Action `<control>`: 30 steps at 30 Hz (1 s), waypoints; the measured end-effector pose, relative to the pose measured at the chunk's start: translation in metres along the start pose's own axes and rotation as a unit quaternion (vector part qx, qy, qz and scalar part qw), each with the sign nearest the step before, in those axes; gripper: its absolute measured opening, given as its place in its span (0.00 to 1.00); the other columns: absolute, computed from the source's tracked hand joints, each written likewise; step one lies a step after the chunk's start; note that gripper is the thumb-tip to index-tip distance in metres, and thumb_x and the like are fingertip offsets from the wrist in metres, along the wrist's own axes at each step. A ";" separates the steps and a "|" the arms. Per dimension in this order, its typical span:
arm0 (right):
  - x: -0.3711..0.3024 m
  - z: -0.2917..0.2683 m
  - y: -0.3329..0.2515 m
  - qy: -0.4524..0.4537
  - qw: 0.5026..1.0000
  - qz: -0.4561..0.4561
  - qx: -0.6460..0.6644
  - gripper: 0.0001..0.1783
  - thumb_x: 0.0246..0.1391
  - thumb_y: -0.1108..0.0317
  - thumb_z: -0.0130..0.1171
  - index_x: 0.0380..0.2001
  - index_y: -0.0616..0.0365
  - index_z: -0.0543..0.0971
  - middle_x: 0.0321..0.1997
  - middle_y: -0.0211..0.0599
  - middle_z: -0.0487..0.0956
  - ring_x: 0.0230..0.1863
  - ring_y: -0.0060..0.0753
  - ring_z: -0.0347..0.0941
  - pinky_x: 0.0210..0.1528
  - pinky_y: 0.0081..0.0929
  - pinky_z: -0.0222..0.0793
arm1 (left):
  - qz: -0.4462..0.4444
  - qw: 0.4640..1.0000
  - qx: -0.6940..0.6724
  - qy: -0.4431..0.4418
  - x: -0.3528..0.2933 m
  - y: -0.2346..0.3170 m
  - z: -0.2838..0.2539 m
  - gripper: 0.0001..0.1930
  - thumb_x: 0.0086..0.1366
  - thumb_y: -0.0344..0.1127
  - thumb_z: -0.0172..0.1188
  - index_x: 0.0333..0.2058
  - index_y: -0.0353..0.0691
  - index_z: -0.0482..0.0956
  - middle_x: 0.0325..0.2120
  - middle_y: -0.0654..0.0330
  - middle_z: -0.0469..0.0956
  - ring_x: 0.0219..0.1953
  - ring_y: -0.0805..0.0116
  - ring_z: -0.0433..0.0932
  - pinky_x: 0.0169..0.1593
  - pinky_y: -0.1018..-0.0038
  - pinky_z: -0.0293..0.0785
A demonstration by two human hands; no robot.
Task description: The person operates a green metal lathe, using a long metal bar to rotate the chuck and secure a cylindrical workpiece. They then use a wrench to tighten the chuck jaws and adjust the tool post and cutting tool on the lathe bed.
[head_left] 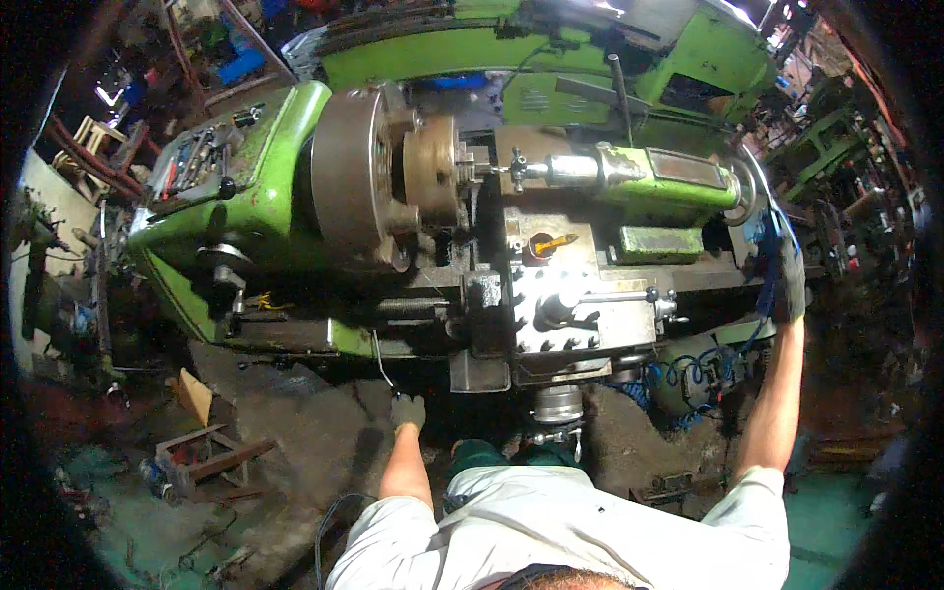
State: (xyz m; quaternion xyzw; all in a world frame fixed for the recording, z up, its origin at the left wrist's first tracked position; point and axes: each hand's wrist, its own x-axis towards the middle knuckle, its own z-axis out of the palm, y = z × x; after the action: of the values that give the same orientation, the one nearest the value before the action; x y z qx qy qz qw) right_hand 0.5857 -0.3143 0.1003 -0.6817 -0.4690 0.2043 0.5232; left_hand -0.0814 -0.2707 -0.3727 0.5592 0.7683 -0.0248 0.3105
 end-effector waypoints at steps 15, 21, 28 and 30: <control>0.100 0.268 -0.002 -0.346 0.860 -0.183 -0.329 0.34 0.64 0.36 0.56 0.58 0.54 0.77 0.61 0.53 0.77 0.63 0.58 0.74 0.65 0.50 0.69 | 0.011 0.984 0.071 -0.161 -0.145 -0.041 0.032 0.28 0.73 0.56 0.49 0.59 0.43 0.80 0.61 0.46 0.78 0.60 0.42 0.78 0.59 0.52 0.76; 0.101 0.278 0.015 -0.316 0.861 -0.220 -0.333 0.35 0.65 0.35 0.55 0.58 0.53 0.77 0.62 0.54 0.76 0.62 0.60 0.74 0.64 0.51 0.70 | -0.034 0.984 0.057 -0.166 -0.172 -0.057 0.036 0.28 0.73 0.56 0.50 0.59 0.42 0.80 0.60 0.46 0.78 0.60 0.42 0.78 0.60 0.52 0.75; 0.092 0.287 0.015 -0.328 0.858 -0.188 -0.348 0.32 0.64 0.38 0.57 0.61 0.47 0.74 0.55 0.54 0.82 0.56 0.60 0.80 0.58 0.53 0.74 | -0.062 0.984 0.027 -0.167 -0.171 -0.055 0.032 0.27 0.73 0.55 0.50 0.58 0.41 0.80 0.60 0.45 0.78 0.60 0.42 0.78 0.60 0.52 0.75; 0.094 0.287 0.015 -0.332 0.857 -0.183 -0.349 0.30 0.64 0.41 0.59 0.60 0.47 0.74 0.53 0.54 0.83 0.54 0.60 0.81 0.57 0.53 0.74 | -0.065 0.984 0.026 -0.167 -0.171 -0.055 0.032 0.27 0.73 0.55 0.50 0.58 0.41 0.80 0.60 0.45 0.78 0.60 0.41 0.77 0.60 0.52 0.75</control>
State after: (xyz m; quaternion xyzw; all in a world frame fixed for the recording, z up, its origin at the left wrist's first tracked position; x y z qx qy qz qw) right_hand 0.4158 -0.0844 0.0004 -0.6127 -0.7720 0.1419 0.0920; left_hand -0.0845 -0.4478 -0.3290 0.5037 0.7398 -0.1577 0.4172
